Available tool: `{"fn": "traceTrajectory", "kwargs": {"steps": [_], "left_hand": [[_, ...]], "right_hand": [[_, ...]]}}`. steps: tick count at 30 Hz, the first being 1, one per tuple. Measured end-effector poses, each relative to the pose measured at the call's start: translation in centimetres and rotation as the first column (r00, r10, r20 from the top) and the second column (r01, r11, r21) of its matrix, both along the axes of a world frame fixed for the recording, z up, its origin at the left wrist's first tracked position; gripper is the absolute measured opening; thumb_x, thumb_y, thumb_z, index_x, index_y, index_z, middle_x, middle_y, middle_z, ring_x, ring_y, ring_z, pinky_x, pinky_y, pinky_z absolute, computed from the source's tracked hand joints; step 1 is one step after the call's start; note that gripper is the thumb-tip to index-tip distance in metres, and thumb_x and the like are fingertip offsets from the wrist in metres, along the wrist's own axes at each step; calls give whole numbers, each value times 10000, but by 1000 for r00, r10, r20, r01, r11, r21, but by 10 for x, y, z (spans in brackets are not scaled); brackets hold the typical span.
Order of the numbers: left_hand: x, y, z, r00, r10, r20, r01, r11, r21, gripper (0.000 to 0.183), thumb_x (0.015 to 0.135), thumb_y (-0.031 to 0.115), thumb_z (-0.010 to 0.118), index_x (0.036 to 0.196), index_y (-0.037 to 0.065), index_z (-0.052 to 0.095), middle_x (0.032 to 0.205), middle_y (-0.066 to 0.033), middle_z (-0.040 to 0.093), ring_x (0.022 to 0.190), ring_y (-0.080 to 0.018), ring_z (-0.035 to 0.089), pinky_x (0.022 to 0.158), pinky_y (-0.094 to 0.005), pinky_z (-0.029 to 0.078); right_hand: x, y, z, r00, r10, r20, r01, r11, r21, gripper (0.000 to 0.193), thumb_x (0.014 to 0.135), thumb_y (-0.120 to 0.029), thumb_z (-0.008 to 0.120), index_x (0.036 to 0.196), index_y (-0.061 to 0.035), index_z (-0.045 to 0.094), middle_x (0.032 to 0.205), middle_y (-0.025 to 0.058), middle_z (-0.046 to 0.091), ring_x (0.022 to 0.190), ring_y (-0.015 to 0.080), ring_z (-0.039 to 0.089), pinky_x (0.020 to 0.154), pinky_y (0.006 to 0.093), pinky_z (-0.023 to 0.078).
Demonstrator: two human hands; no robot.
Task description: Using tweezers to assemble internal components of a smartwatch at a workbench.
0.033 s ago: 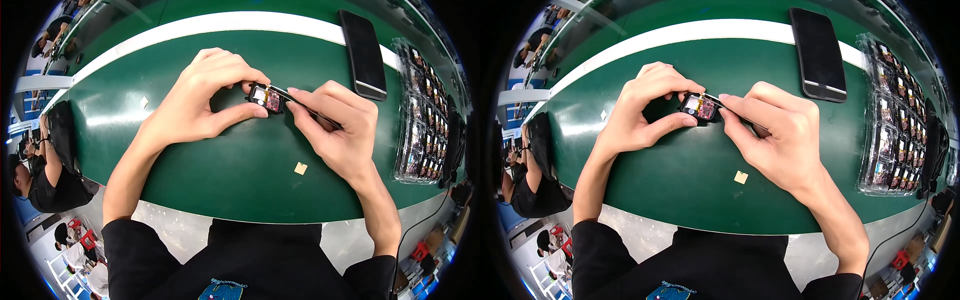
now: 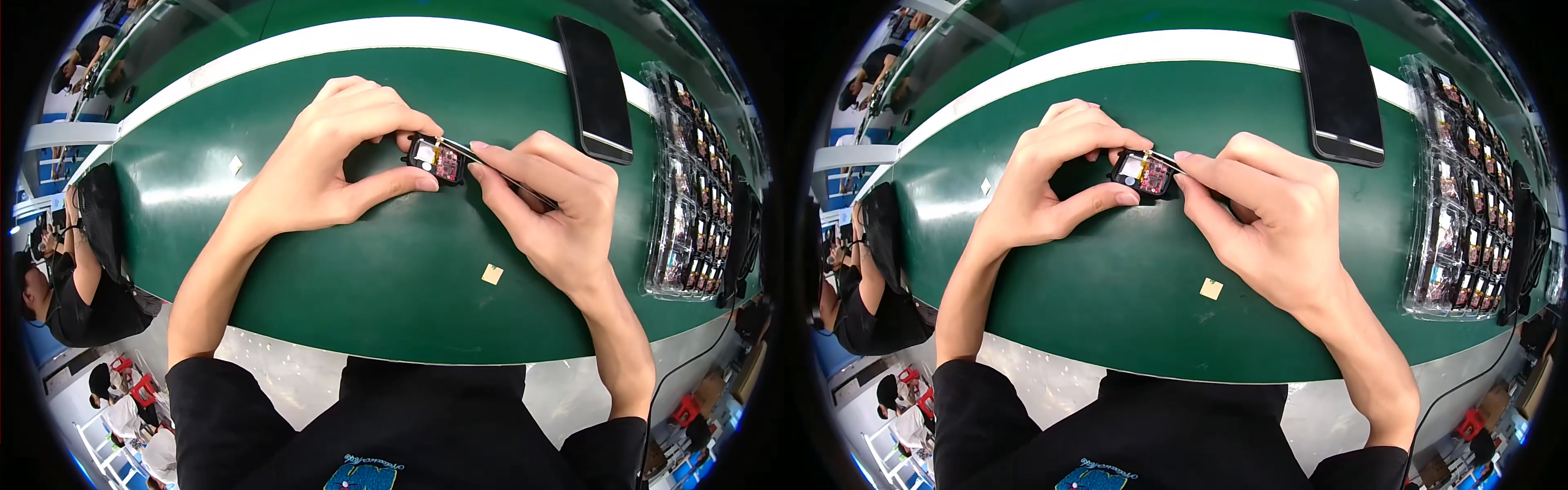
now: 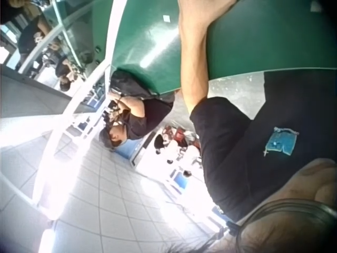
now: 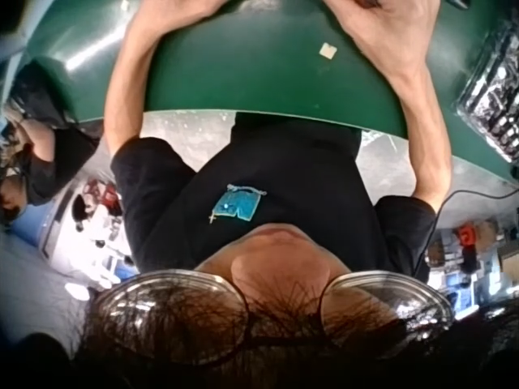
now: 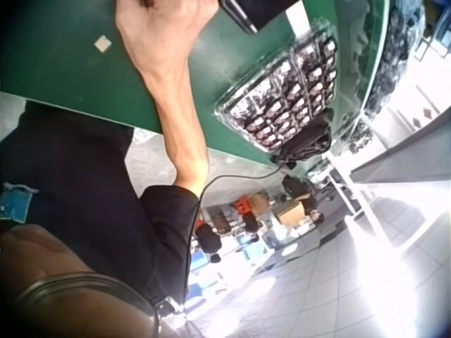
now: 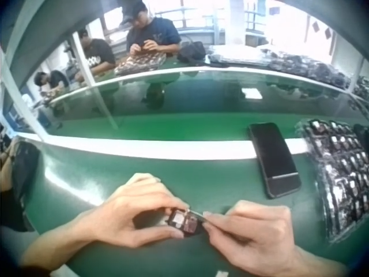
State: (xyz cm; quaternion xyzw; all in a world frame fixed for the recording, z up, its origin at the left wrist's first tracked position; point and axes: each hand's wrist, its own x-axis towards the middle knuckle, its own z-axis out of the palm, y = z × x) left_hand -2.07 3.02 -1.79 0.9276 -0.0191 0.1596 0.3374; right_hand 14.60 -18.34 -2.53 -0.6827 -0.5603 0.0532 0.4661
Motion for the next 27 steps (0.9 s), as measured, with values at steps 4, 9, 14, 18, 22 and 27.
{"fn": "traceTrajectory", "kwargs": {"steps": [4,9,14,18,22,27], "left_hand": [[-2,9,-1,997,-71,-28,68,995,-71,466,785,154,950,1225,66,826,1014,-49,767,903,-218,618,918,-361,473],[-2,17,1,991,-118,-64,111,988,-107,490,780,132,944,1252,69,829,1083,-52,798,966,-227,638,923,-363,478],[-2,15,1,991,-118,-67,110,988,-111,486,778,135,936,1248,70,830,1091,-57,800,1007,-241,665,975,-379,473],[-2,16,4,988,-133,-75,128,990,-58,483,778,146,930,1245,75,831,1095,-59,798,1023,-259,671,1042,-399,454],[-2,15,4,989,-134,-63,131,990,-45,482,781,147,928,1248,76,830,1079,-59,789,1021,-258,668,1027,-398,459],[-2,8,5,992,-114,-62,111,992,-58,473,792,142,921,1248,71,822,1074,-53,785,991,-250,660,976,-390,467]], "right_hand": [[1,-1,1,995,36,-98,-37,999,-13,171,877,52,850,1044,15,851,682,50,611,525,105,503,493,301,366],[5,-2,6,975,53,-217,-73,994,-86,132,907,31,833,1038,35,852,664,61,613,562,95,502,524,309,350],[5,-5,7,972,65,-226,-92,989,-112,143,918,20,837,1059,23,858,690,28,623,579,64,487,527,285,317],[6,-6,6,974,83,-212,-112,985,-131,159,929,7,848,1087,9,867,715,-1,626,595,39,471,533,265,284],[4,-2,7,974,66,-216,-88,992,-95,109,892,37,812,997,48,839,654,60,613,546,96,508,512,309,355],[4,-3,3,973,69,-218,-87,993,-78,104,896,31,806,994,35,841,659,70,629,541,111,528,512,319,371]]}}
